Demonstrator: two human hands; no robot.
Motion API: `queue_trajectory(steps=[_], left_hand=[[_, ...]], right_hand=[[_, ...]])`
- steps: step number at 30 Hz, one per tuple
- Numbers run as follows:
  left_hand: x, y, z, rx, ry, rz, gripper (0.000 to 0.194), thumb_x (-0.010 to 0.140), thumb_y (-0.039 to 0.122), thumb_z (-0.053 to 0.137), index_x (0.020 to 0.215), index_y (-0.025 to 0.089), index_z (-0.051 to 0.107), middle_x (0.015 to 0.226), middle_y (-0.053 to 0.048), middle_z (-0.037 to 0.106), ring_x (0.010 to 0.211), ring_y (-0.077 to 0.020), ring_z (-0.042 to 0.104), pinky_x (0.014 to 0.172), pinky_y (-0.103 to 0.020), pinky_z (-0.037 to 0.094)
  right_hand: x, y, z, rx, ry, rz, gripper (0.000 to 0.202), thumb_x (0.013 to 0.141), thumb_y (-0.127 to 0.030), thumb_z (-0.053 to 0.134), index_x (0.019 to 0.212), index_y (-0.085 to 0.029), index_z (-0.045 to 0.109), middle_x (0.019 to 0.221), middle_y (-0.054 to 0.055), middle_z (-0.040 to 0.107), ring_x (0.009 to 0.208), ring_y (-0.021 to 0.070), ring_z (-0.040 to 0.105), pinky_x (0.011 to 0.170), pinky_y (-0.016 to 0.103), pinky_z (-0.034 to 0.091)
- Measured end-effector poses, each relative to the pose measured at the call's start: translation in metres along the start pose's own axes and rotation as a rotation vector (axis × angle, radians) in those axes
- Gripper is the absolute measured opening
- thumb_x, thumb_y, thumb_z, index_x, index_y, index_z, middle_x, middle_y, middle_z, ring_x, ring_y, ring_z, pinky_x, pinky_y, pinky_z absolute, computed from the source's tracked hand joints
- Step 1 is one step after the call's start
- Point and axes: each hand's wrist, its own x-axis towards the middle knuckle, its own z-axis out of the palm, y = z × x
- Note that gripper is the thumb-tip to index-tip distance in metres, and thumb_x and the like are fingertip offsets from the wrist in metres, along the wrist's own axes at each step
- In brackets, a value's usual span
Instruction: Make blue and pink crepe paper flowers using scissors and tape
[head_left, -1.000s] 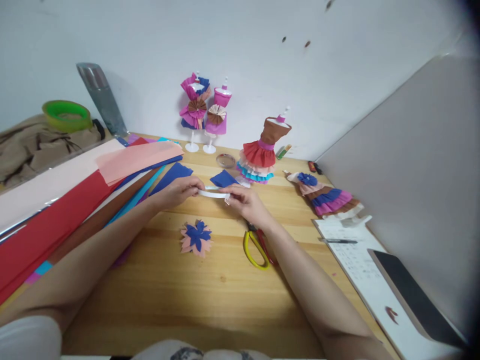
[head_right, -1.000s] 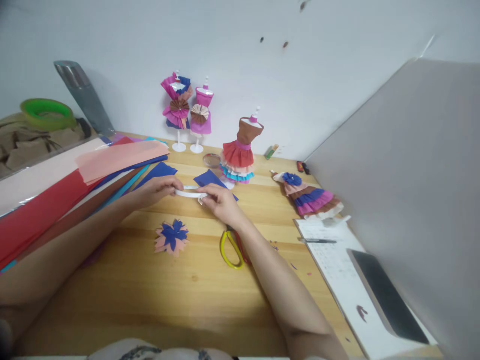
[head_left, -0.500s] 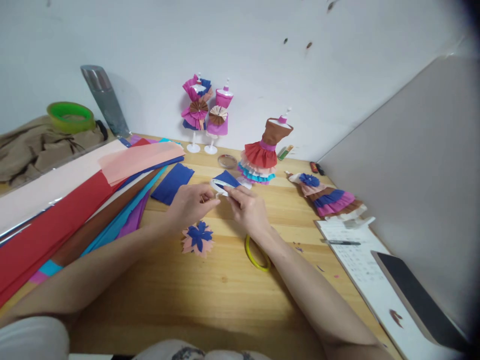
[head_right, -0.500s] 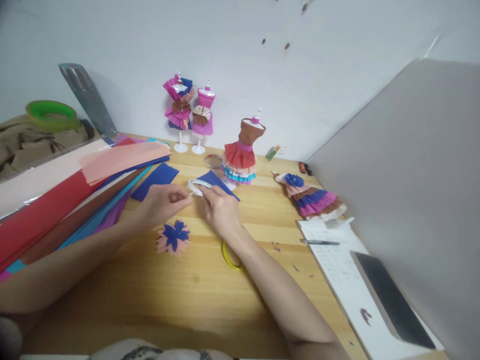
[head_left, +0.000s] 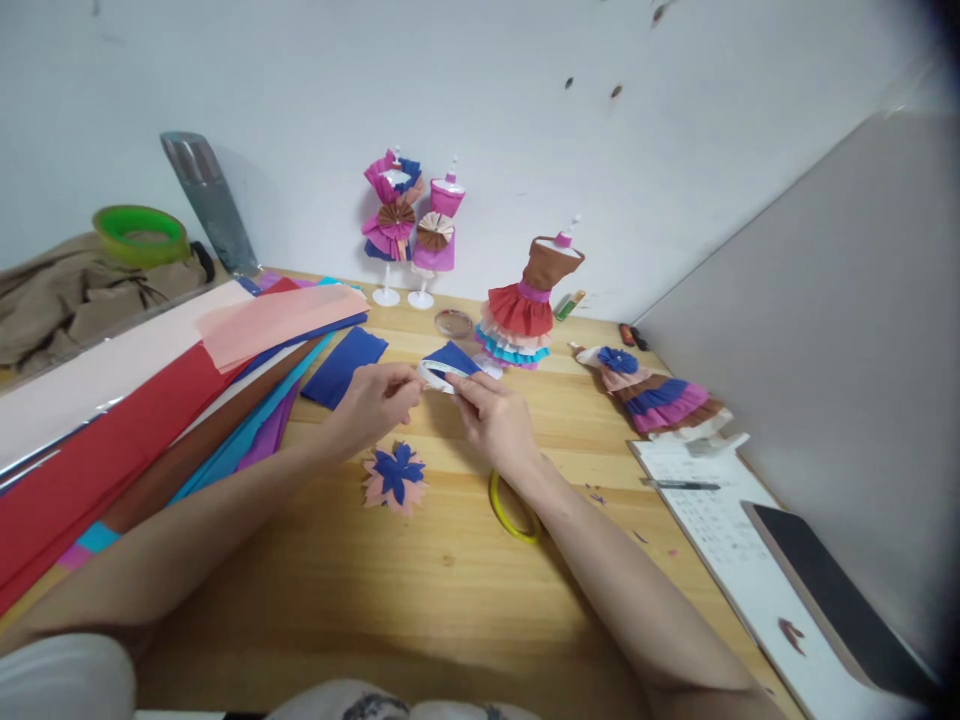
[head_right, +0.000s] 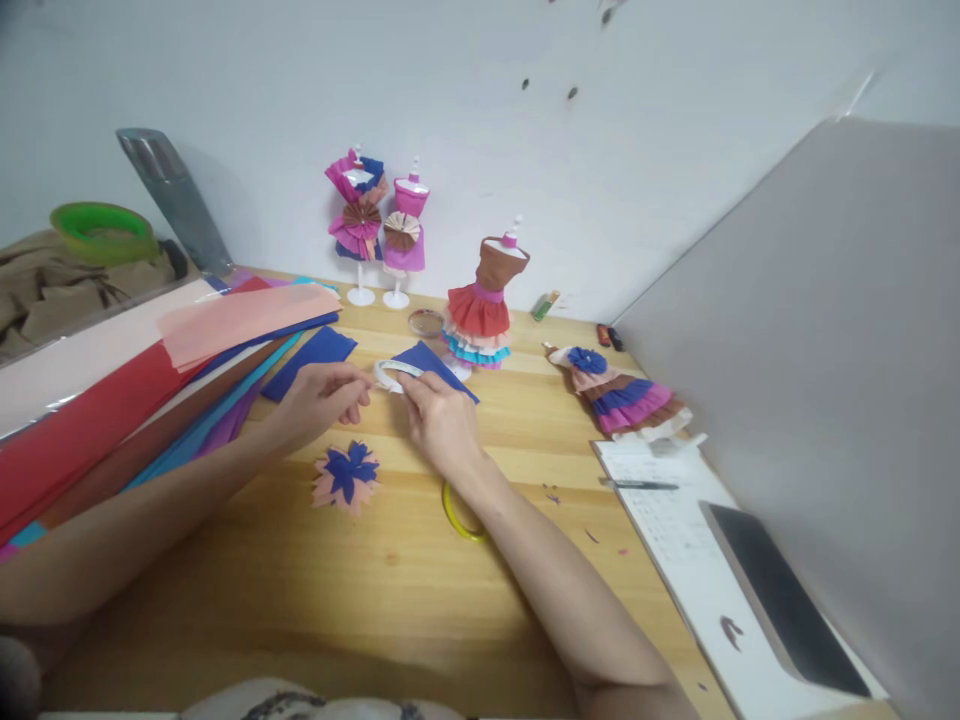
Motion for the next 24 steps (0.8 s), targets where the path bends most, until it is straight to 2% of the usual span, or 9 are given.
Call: queue_trajectory(steps=[3,5,10,15,18,20,22,24], left_hand=[[0.001,-0.002,0.000,0.013,-0.023,0.021,0.019,0.081,0.029,0.058,0.066,0.016,0.059,0.052,0.003,0.057,0.049,-0.0105,0.059,0.049,-0.019,0.043],[0.004,-0.007,-0.001,0.046,-0.034,0.061,0.019,0.082,0.027,0.057,0.067,0.017,0.057,0.053,0.004,0.056,0.049,-0.0097,0.056,0.050,-0.019,0.041],[0.015,-0.021,-0.010,0.227,0.066,0.288,0.016,0.082,0.020,0.058,0.066,0.017,0.057,0.068,-0.001,0.059,0.066,-0.0125,0.055,0.062,-0.023,0.043],[0.022,-0.025,-0.017,0.196,-0.077,0.365,0.020,0.082,0.020,0.058,0.063,0.017,0.055,0.092,-0.008,0.068,0.086,-0.0159,0.062,0.078,-0.028,0.048],[0.022,-0.024,-0.017,0.131,-0.136,0.291,0.017,0.080,0.019,0.056,0.063,0.016,0.056,0.093,-0.008,0.071,0.081,-0.0149,0.063,0.073,-0.026,0.049],[0.022,-0.024,-0.016,0.050,-0.189,0.155,0.016,0.079,0.020,0.056,0.064,0.016,0.056,0.080,-0.005,0.072,0.065,-0.0120,0.061,0.061,-0.022,0.047],[0.020,-0.024,-0.014,-0.016,-0.210,0.031,0.017,0.078,0.023,0.056,0.063,0.015,0.057,0.065,-0.002,0.067,0.053,-0.0105,0.057,0.052,-0.020,0.043],[0.018,-0.021,-0.012,-0.005,-0.195,0.017,0.019,0.077,0.024,0.057,0.061,0.015,0.058,0.055,0.001,0.061,0.049,-0.0099,0.054,0.049,-0.019,0.040]], right_hand=[[0.000,-0.001,-0.001,0.008,-0.007,-0.012,0.035,0.093,-0.019,0.047,0.120,-0.019,0.070,0.093,0.011,0.071,0.071,0.0193,0.063,0.063,0.029,0.048],[0.000,-0.002,-0.001,0.038,-0.011,-0.021,0.034,0.093,-0.019,0.047,0.118,-0.019,0.070,0.091,0.010,0.070,0.069,0.0180,0.061,0.063,0.029,0.048],[0.002,-0.003,-0.004,0.201,-0.008,-0.030,0.034,0.087,-0.020,0.052,0.115,-0.016,0.070,0.084,0.008,0.067,0.063,0.0161,0.057,0.061,0.029,0.047],[0.005,0.004,-0.001,0.410,-0.040,0.107,0.023,0.078,-0.022,0.058,0.094,-0.017,0.074,0.070,0.002,0.064,0.056,0.0133,0.051,0.055,0.026,0.041],[0.006,0.011,0.003,0.522,-0.068,0.151,0.021,0.079,-0.026,0.058,0.093,-0.018,0.073,0.063,0.000,0.060,0.054,0.0124,0.048,0.053,0.025,0.039],[0.006,0.012,0.004,0.562,-0.068,0.117,0.024,0.080,-0.028,0.059,0.098,-0.018,0.071,0.073,0.002,0.064,0.056,0.0122,0.050,0.054,0.025,0.042],[0.005,0.010,0.004,0.531,-0.049,0.048,0.028,0.081,-0.029,0.061,0.106,-0.018,0.067,0.102,0.008,0.067,0.061,0.0121,0.055,0.057,0.027,0.047],[0.003,0.006,0.003,0.410,-0.029,-0.021,0.033,0.082,-0.031,0.064,0.113,-0.019,0.063,0.127,0.014,0.060,0.074,0.0158,0.062,0.061,0.029,0.051]])
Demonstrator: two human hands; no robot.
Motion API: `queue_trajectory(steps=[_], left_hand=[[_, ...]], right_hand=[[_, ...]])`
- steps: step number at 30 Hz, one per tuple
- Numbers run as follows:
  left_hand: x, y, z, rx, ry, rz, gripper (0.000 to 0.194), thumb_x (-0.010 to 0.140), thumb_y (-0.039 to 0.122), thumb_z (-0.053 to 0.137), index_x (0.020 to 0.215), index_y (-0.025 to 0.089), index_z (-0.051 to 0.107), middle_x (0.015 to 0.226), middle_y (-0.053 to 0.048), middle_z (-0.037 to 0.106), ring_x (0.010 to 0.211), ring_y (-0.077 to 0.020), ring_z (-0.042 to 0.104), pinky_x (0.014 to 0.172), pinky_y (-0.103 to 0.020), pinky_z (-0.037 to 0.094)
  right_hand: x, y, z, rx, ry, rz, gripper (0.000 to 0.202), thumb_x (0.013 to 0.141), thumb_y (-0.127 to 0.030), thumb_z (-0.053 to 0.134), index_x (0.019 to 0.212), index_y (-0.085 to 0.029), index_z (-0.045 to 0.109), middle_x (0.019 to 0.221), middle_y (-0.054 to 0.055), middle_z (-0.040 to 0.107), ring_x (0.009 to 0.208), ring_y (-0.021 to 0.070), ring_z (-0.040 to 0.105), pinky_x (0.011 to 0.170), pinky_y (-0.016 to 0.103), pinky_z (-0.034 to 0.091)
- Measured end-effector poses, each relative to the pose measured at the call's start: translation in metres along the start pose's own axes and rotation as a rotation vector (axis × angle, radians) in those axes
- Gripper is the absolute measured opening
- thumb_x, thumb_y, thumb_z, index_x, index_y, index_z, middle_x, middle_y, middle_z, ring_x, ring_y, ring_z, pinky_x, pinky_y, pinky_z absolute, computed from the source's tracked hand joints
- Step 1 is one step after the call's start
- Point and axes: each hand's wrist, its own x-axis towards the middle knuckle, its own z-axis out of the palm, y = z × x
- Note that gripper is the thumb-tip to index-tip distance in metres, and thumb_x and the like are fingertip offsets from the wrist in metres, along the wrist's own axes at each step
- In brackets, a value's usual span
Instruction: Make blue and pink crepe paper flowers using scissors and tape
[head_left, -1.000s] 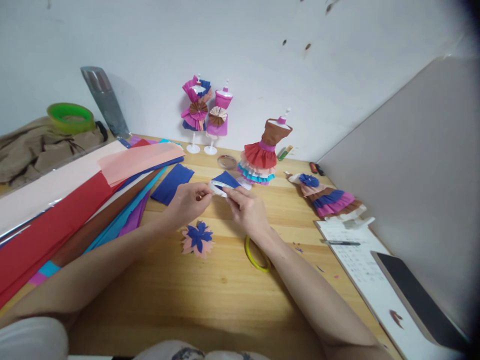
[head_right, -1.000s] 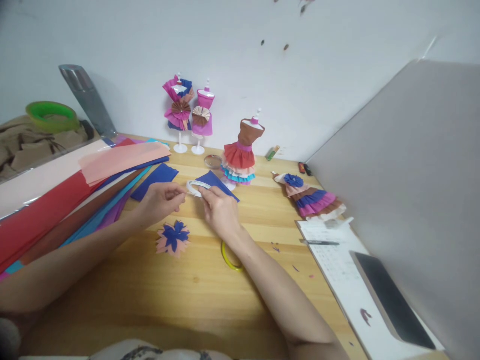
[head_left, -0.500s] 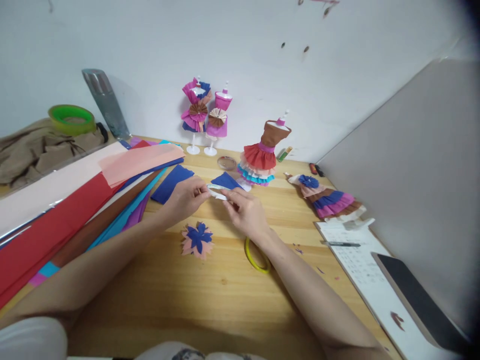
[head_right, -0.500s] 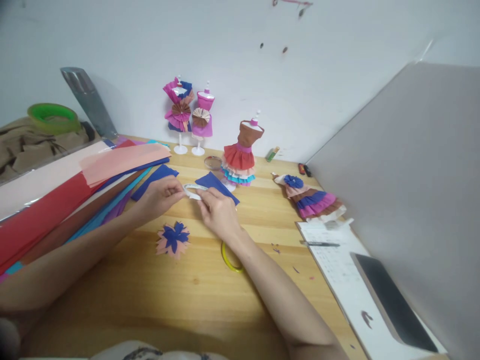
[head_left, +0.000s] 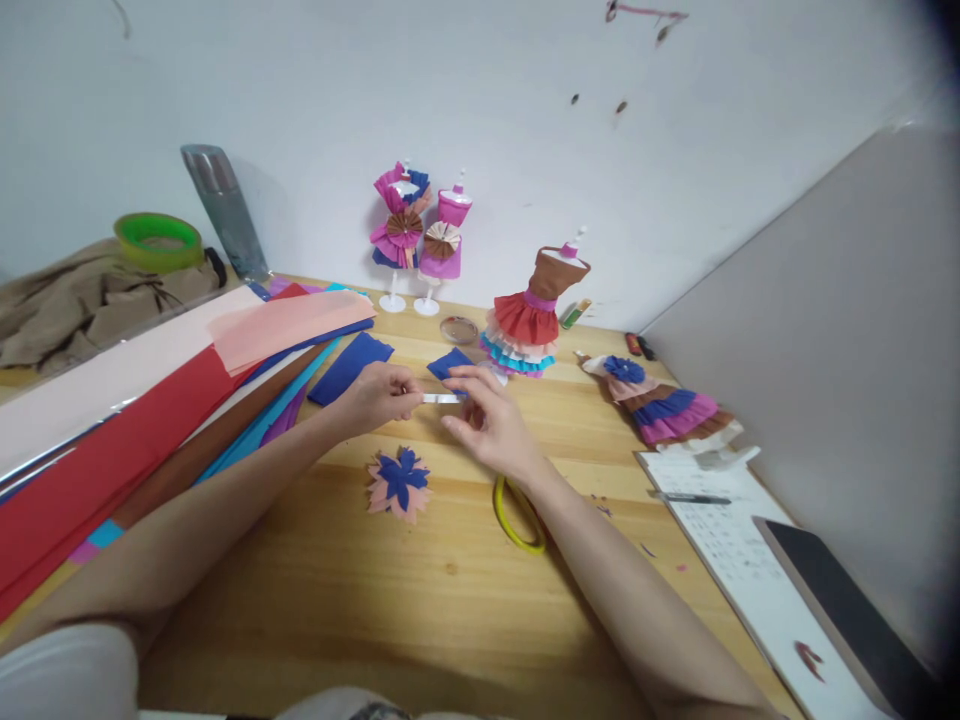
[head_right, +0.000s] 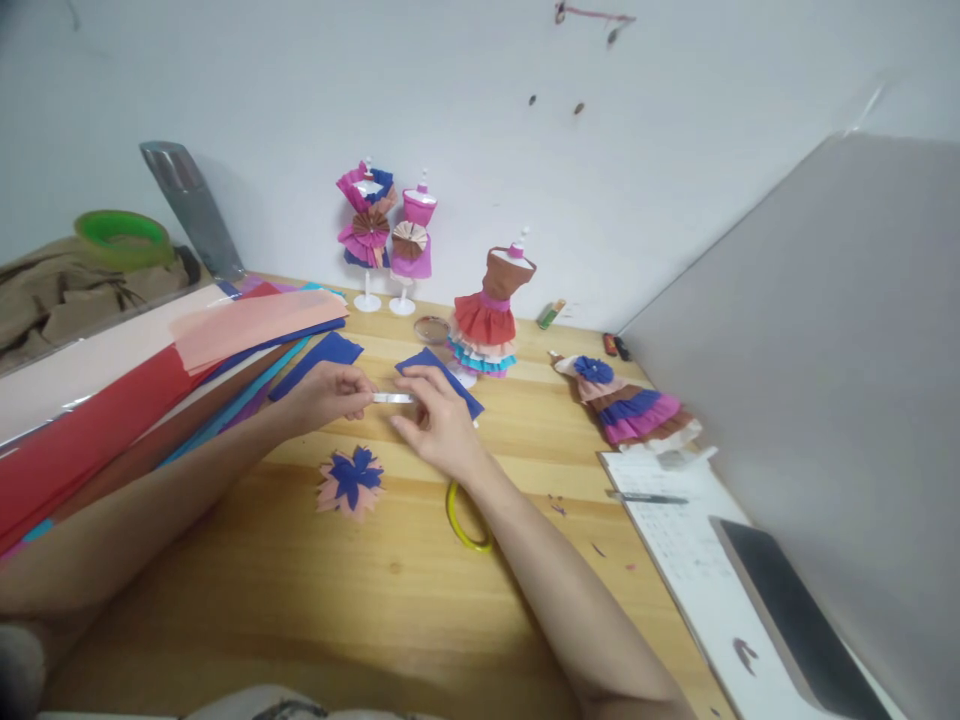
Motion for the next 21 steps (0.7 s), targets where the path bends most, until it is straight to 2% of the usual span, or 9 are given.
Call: queue_trajectory(steps=[2,4,7,11,13,16,19,21], left_hand=[[-0.003,0.005,0.003,0.092,0.038,0.055,0.020,0.077,0.023,0.057,0.059,0.015,0.059,0.050,0.003,0.056,0.049,-0.0087,0.050,0.048,-0.017,0.035],[-0.006,0.011,0.006,0.172,0.074,0.099,0.021,0.076,0.022,0.057,0.057,0.015,0.060,0.048,0.004,0.053,0.050,-0.0079,0.047,0.048,-0.017,0.031],[-0.009,0.016,0.008,0.174,0.075,0.103,0.022,0.077,0.023,0.058,0.056,0.015,0.060,0.048,0.003,0.054,0.049,-0.0085,0.048,0.048,-0.018,0.033],[-0.006,0.008,0.005,0.108,0.057,0.096,0.019,0.076,0.023,0.057,0.059,0.016,0.062,0.050,0.001,0.060,0.050,-0.0101,0.054,0.049,-0.018,0.037],[-0.002,0.001,0.000,0.093,0.089,0.090,0.019,0.074,0.023,0.058,0.057,0.016,0.061,0.051,0.001,0.061,0.049,-0.0103,0.054,0.048,-0.018,0.037],[0.003,-0.004,-0.008,0.111,0.174,0.071,0.019,0.072,0.023,0.058,0.055,0.016,0.060,0.053,0.000,0.062,0.049,-0.0105,0.053,0.047,-0.019,0.036],[0.002,0.000,-0.009,0.205,0.226,0.119,0.018,0.073,0.021,0.058,0.056,0.016,0.059,0.054,0.001,0.061,0.052,-0.0107,0.053,0.049,-0.020,0.036],[-0.002,0.006,-0.005,0.295,0.202,0.184,0.019,0.074,0.018,0.057,0.055,0.016,0.057,0.054,0.001,0.059,0.053,-0.0101,0.051,0.052,-0.021,0.036]], right_hand=[[-0.002,-0.006,0.002,-0.144,0.009,-0.041,0.036,0.084,-0.035,0.066,0.117,-0.021,0.060,0.132,0.015,0.057,0.091,0.0220,0.065,0.066,0.032,0.053],[-0.004,-0.010,0.004,-0.221,0.026,-0.049,0.028,0.088,-0.036,0.062,0.112,-0.022,0.061,0.129,0.015,0.060,0.100,0.0245,0.064,0.067,0.032,0.053],[-0.005,-0.012,0.006,-0.192,0.050,-0.053,0.012,0.094,-0.030,0.054,0.093,-0.021,0.062,0.121,0.013,0.064,0.092,0.0216,0.065,0.065,0.031,0.052],[0.001,-0.002,0.000,-0.165,0.112,-0.072,0.014,0.093,-0.021,0.049,0.080,-0.022,0.055,0.101,0.011,0.066,0.088,0.0213,0.062,0.072,0.033,0.050],[0.006,0.006,-0.008,-0.221,0.137,-0.032,0.012,0.090,-0.019,0.048,0.079,-0.021,0.054,0.089,0.010,0.063,0.082,0.0217,0.060,0.071,0.034,0.048],[0.010,0.014,-0.020,-0.250,0.174,0.109,0.012,0.085,-0.018,0.049,0.074,-0.021,0.051,0.075,0.006,0.060,0.069,0.0193,0.056,0.065,0.031,0.043],[0.010,0.007,-0.022,-0.140,0.081,0.200,0.017,0.086,-0.028,0.054,0.071,-0.021,0.051,0.061,0.000,0.056,0.056,0.0149,0.051,0.057,0.027,0.037],[0.007,-0.005,-0.016,-0.127,-0.014,0.191,0.025,0.085,-0.038,0.058,0.068,-0.021,0.052,0.059,-0.001,0.055,0.054,0.0137,0.048,0.054,0.026,0.034]])
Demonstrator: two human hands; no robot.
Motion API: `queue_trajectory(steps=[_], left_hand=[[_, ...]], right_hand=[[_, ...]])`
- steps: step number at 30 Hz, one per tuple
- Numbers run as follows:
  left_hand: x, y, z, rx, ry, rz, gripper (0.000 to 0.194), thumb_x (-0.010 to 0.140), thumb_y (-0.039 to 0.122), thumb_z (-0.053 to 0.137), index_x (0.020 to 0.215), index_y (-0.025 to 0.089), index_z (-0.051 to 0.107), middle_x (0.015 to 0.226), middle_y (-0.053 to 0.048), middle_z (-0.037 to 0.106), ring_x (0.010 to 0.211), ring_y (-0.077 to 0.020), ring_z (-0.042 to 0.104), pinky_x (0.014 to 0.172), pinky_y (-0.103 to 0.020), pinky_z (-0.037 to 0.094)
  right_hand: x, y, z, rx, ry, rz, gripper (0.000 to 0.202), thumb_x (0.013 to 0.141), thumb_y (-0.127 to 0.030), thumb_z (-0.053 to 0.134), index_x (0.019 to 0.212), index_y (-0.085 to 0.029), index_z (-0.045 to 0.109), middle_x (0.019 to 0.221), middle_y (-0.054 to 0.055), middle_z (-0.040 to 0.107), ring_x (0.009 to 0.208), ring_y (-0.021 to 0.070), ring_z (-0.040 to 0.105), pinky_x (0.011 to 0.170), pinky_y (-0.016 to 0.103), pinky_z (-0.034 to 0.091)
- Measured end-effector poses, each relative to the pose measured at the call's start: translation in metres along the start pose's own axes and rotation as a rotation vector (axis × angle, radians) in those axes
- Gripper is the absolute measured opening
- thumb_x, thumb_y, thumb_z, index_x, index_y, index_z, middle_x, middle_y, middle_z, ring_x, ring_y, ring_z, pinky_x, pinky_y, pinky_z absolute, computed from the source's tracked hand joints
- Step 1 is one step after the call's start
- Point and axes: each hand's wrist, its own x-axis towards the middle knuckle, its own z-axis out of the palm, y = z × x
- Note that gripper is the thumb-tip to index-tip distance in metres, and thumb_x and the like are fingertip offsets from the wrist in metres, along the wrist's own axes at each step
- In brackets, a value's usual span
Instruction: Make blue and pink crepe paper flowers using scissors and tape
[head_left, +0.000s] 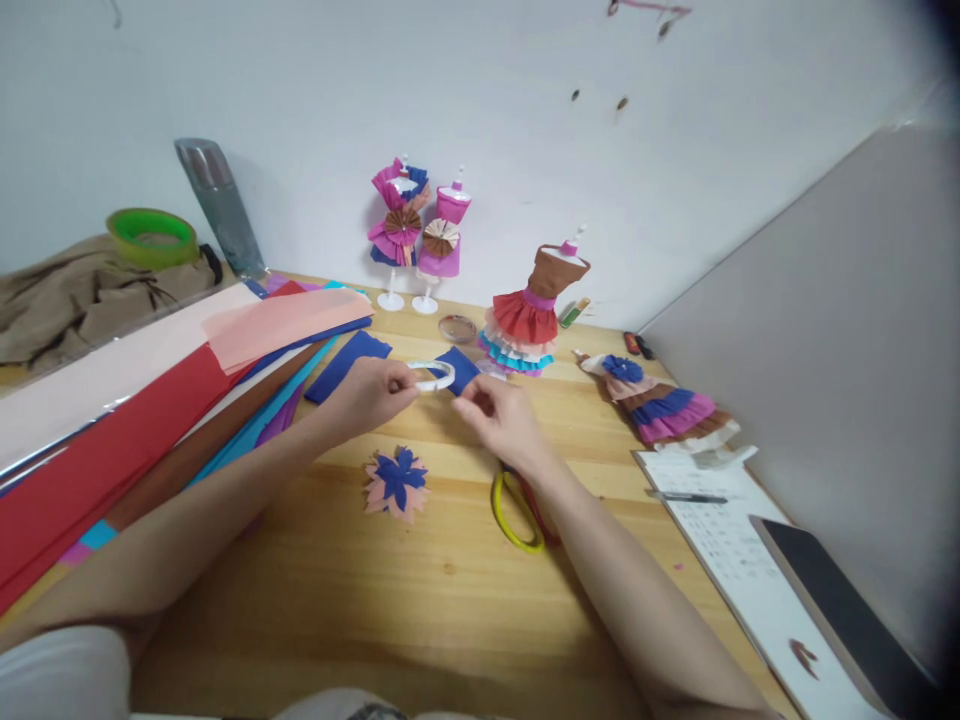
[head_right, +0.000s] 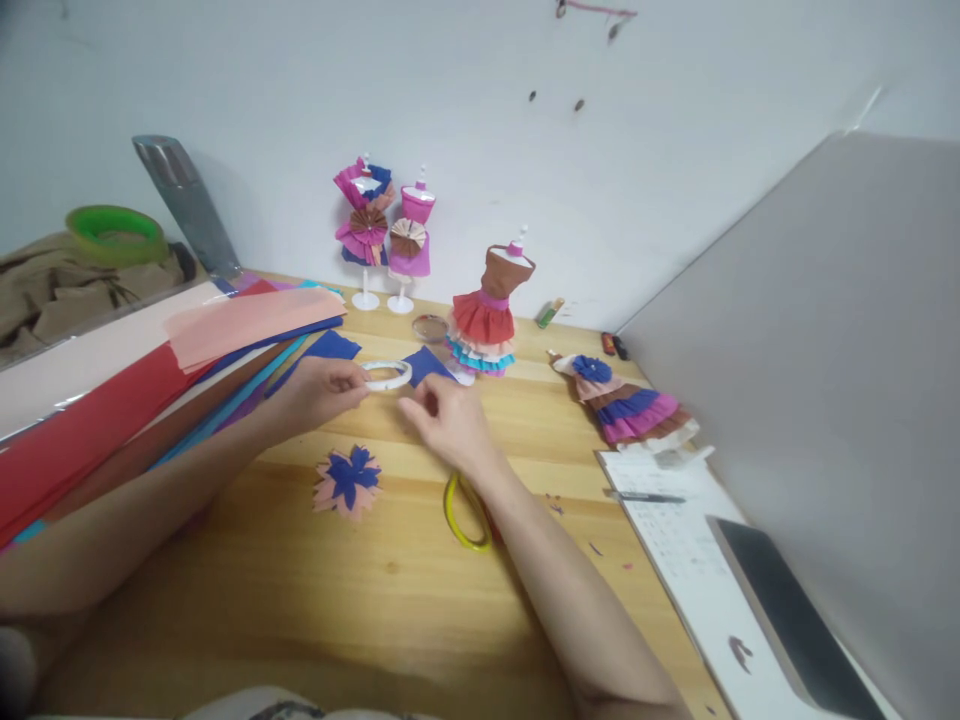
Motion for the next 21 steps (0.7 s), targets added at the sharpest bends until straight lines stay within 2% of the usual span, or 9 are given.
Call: queue_trajectory(steps=[3,6,9,12,14,17,19,21], left_hand=[[-0.007,0.012,0.005,0.075,-0.060,0.088,0.022,0.076,0.014,0.054,0.054,0.016,0.054,0.053,0.002,0.055,0.053,-0.0092,0.047,0.053,-0.021,0.034],[-0.009,0.015,0.007,0.019,-0.064,0.087,0.020,0.076,0.015,0.056,0.055,0.016,0.055,0.055,0.002,0.058,0.055,-0.0095,0.050,0.053,-0.020,0.037],[-0.003,0.010,0.002,-0.180,-0.060,-0.031,0.018,0.073,0.019,0.060,0.056,0.015,0.057,0.057,0.000,0.063,0.055,-0.0099,0.055,0.053,-0.019,0.042],[0.006,0.005,-0.012,-0.456,-0.091,-0.266,0.016,0.070,0.024,0.066,0.059,0.014,0.061,0.055,-0.001,0.065,0.048,-0.0098,0.057,0.050,-0.020,0.047],[0.011,0.003,-0.020,-0.581,-0.075,-0.330,0.015,0.069,0.025,0.069,0.062,0.013,0.065,0.053,-0.002,0.066,0.046,-0.0098,0.058,0.049,-0.019,0.049],[0.013,0.005,-0.026,-0.624,-0.017,-0.380,0.012,0.069,0.020,0.069,0.062,0.011,0.067,0.050,-0.002,0.066,0.045,-0.0097,0.060,0.047,-0.018,0.049],[0.013,0.008,-0.024,-0.607,0.007,-0.407,0.010,0.070,0.014,0.068,0.061,0.011,0.066,0.048,-0.001,0.065,0.044,-0.0090,0.060,0.047,-0.017,0.049],[0.012,0.012,-0.020,-0.593,0.010,-0.435,0.011,0.071,0.009,0.066,0.060,0.010,0.066,0.046,0.000,0.064,0.042,-0.0081,0.058,0.046,-0.016,0.049]], right_hand=[[-0.006,-0.013,0.008,-0.030,0.002,-0.025,0.025,0.086,-0.033,0.054,0.065,-0.021,0.052,0.056,-0.001,0.053,0.052,0.0127,0.045,0.054,0.026,0.032],[-0.006,-0.011,0.010,0.033,0.032,0.008,0.021,0.079,-0.023,0.050,0.058,-0.021,0.048,0.053,-0.002,0.049,0.050,0.0111,0.042,0.053,0.026,0.030],[0.002,0.005,0.004,0.113,0.114,0.160,0.018,0.070,-0.023,0.053,0.054,-0.020,0.047,0.051,-0.003,0.047,0.050,0.0105,0.042,0.051,0.024,0.030],[0.010,0.023,-0.007,0.124,0.171,0.257,0.023,0.071,-0.030,0.053,0.052,-0.021,0.044,0.048,-0.003,0.046,0.047,0.0109,0.042,0.049,0.024,0.030],[0.014,0.029,-0.020,0.152,0.125,0.303,0.030,0.075,-0.039,0.052,0.052,-0.022,0.045,0.044,-0.003,0.047,0.041,0.0109,0.042,0.044,0.024,0.031],[0.011,0.025,-0.046,0.186,0.050,0.360,0.040,0.082,-0.053,0.049,0.060,-0.020,0.052,0.048,-0.001,0.052,0.039,0.0116,0.046,0.043,0.025,0.035],[0.004,0.016,-0.061,0.126,-0.121,0.365,0.044,0.084,-0.058,0.049,0.065,-0.019,0.056,0.052,0.000,0.057,0.045,0.0134,0.053,0.048,0.025,0.038],[-0.009,0.005,-0.066,-0.120,-0.379,0.367,0.038,0.084,-0.051,0.056,0.065,-0.018,0.058,0.057,0.003,0.062,0.053,0.0153,0.058,0.053,0.026,0.039]])
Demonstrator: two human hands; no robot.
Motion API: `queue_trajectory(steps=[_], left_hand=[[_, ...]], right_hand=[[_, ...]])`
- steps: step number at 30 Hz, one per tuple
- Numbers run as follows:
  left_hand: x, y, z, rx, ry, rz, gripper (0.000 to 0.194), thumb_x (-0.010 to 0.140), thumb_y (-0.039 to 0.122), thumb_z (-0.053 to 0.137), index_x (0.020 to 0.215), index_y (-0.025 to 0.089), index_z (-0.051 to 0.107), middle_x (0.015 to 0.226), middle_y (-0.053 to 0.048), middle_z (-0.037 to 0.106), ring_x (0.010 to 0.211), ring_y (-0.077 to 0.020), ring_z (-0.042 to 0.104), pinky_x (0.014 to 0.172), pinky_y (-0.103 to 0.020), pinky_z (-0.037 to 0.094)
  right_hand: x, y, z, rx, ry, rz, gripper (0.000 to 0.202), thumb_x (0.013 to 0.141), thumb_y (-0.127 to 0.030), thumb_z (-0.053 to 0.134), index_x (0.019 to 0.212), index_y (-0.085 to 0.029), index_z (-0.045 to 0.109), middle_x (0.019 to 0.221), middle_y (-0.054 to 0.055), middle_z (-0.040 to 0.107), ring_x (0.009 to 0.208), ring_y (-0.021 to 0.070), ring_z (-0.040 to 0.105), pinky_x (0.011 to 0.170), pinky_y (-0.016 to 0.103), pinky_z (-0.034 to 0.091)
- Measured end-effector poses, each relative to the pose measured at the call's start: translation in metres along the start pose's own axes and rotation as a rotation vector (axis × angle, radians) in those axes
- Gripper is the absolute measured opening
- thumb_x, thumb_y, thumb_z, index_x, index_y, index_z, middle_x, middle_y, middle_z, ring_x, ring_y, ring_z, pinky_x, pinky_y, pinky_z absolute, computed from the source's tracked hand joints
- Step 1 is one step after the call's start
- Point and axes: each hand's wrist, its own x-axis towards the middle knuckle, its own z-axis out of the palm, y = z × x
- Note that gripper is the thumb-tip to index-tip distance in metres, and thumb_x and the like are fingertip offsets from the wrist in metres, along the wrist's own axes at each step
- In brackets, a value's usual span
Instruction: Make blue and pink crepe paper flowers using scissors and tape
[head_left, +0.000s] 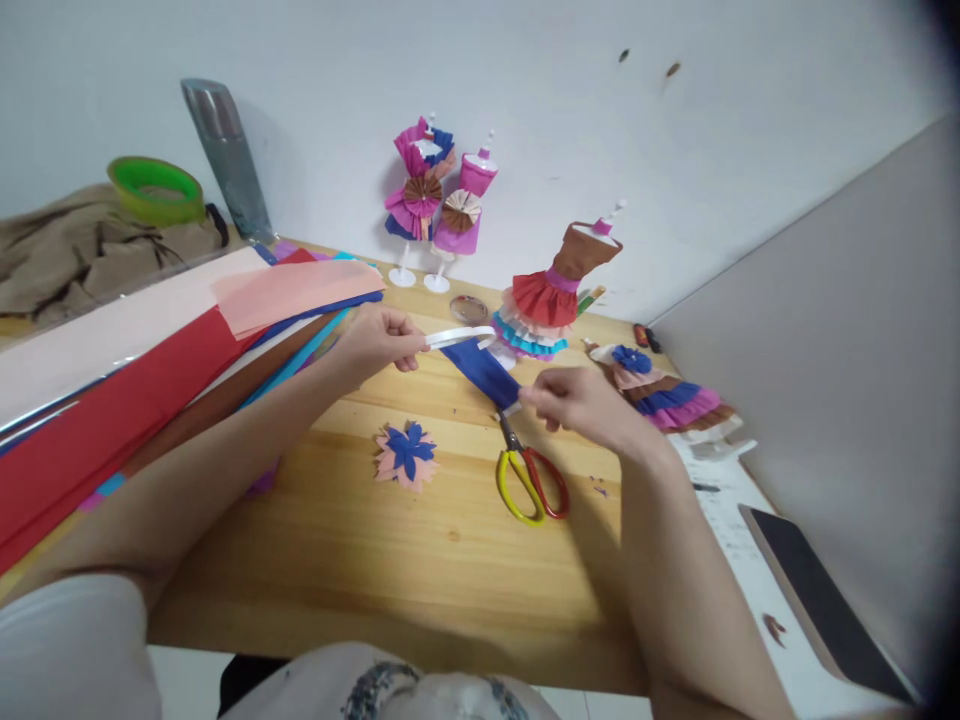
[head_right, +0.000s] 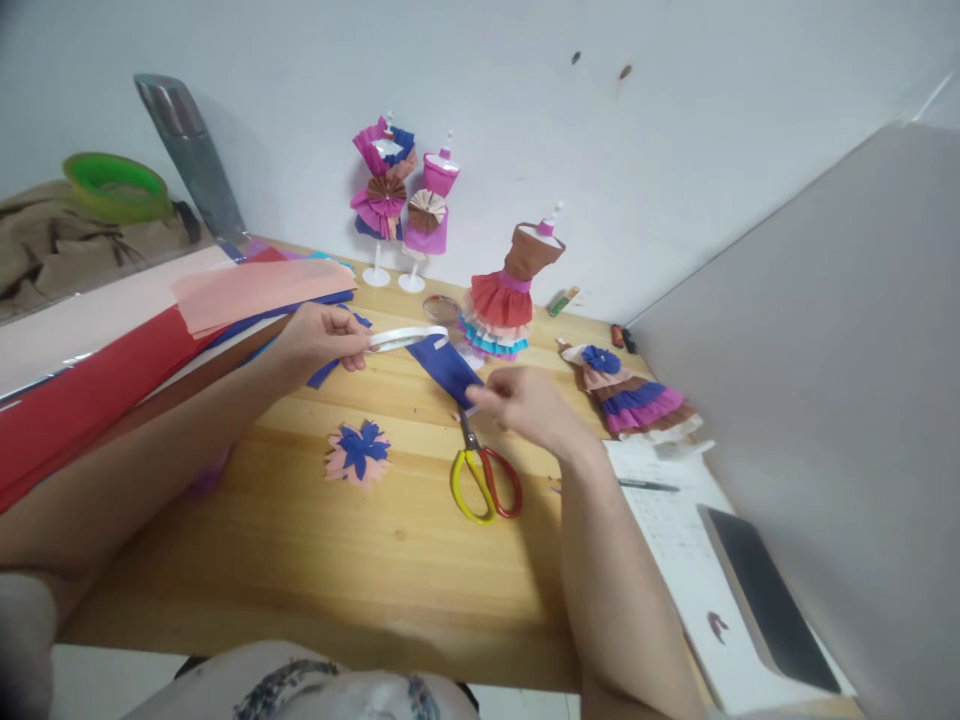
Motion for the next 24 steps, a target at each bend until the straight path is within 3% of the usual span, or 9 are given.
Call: queue_trajectory(steps=[2,4,7,12,17,19,22,24], left_hand=[[-0.002,0.001,0.005,0.005,0.008,-0.029,0.013,0.072,0.006,0.065,0.059,0.010,0.065,0.045,0.001,0.062,0.042,-0.0079,0.058,0.046,-0.016,0.049],[-0.003,0.002,0.008,0.012,0.021,-0.056,0.015,0.074,0.005,0.065,0.059,0.010,0.064,0.044,0.001,0.061,0.042,-0.0080,0.058,0.046,-0.017,0.049],[-0.004,0.003,0.010,0.025,0.017,-0.077,0.017,0.076,0.006,0.065,0.059,0.010,0.063,0.044,0.001,0.061,0.042,-0.0079,0.058,0.046,-0.017,0.049],[-0.005,0.001,0.011,0.023,0.006,-0.091,0.019,0.078,0.006,0.064,0.060,0.011,0.062,0.044,0.002,0.060,0.043,-0.0076,0.058,0.047,-0.017,0.049],[-0.002,-0.007,0.011,0.046,-0.004,-0.058,0.021,0.077,0.007,0.065,0.057,0.012,0.060,0.045,0.002,0.061,0.043,-0.0076,0.057,0.047,-0.017,0.048],[-0.001,-0.011,0.010,0.057,-0.010,-0.046,0.021,0.077,0.008,0.065,0.057,0.012,0.060,0.046,0.001,0.062,0.044,-0.0079,0.058,0.047,-0.017,0.048],[0.000,-0.014,0.010,0.080,-0.011,-0.040,0.018,0.076,0.009,0.065,0.059,0.012,0.061,0.048,0.001,0.063,0.045,-0.0086,0.059,0.048,-0.018,0.049],[0.000,-0.014,0.010,0.105,-0.002,-0.042,0.018,0.076,0.010,0.065,0.059,0.013,0.061,0.048,0.001,0.063,0.045,-0.0089,0.059,0.049,-0.018,0.049]], right_hand=[[-0.017,-0.004,0.012,-0.317,-0.144,0.065,0.018,0.081,-0.036,0.062,0.077,-0.019,0.065,0.071,0.006,0.070,0.066,0.0193,0.064,0.057,0.027,0.038],[-0.033,-0.003,0.032,-0.536,-0.193,0.165,0.023,0.078,-0.030,0.064,0.098,-0.019,0.066,0.081,0.010,0.072,0.072,0.0251,0.067,0.056,0.029,0.035],[-0.052,0.008,0.060,-0.566,-0.089,0.189,0.032,0.086,-0.025,0.052,0.116,-0.017,0.060,0.099,0.015,0.072,0.082,0.0274,0.069,0.062,0.031,0.037],[-0.069,0.027,0.073,-0.258,0.056,0.148,0.035,0.083,-0.023,0.055,0.117,-0.016,0.060,0.097,0.013,0.070,0.083,0.0246,0.065,0.072,0.033,0.043],[-0.076,0.024,0.070,0.628,-0.097,0.084,0.044,0.085,-0.046,0.058,0.119,-0.019,0.055,0.084,0.004,0.063,0.056,0.0118,0.049,0.053,0.026,0.038],[-0.073,0.018,0.069,0.882,-0.096,0.102,0.051,0.079,-0.048,0.068,0.121,-0.022,0.053,0.086,0.002,0.061,0.052,0.0083,0.043,0.050,0.025,0.035],[-0.065,0.008,0.069,1.073,-0.048,0.049,0.060,0.064,-0.043,0.084,0.114,-0.026,0.055,0.085,-0.001,0.055,0.060,0.0092,0.048,0.053,0.024,0.036],[-0.057,0.002,0.070,1.113,-0.068,-0.004,0.060,0.062,-0.049,0.085,0.108,-0.027,0.053,0.084,-0.002,0.053,0.065,0.0112,0.053,0.054,0.025,0.038]])
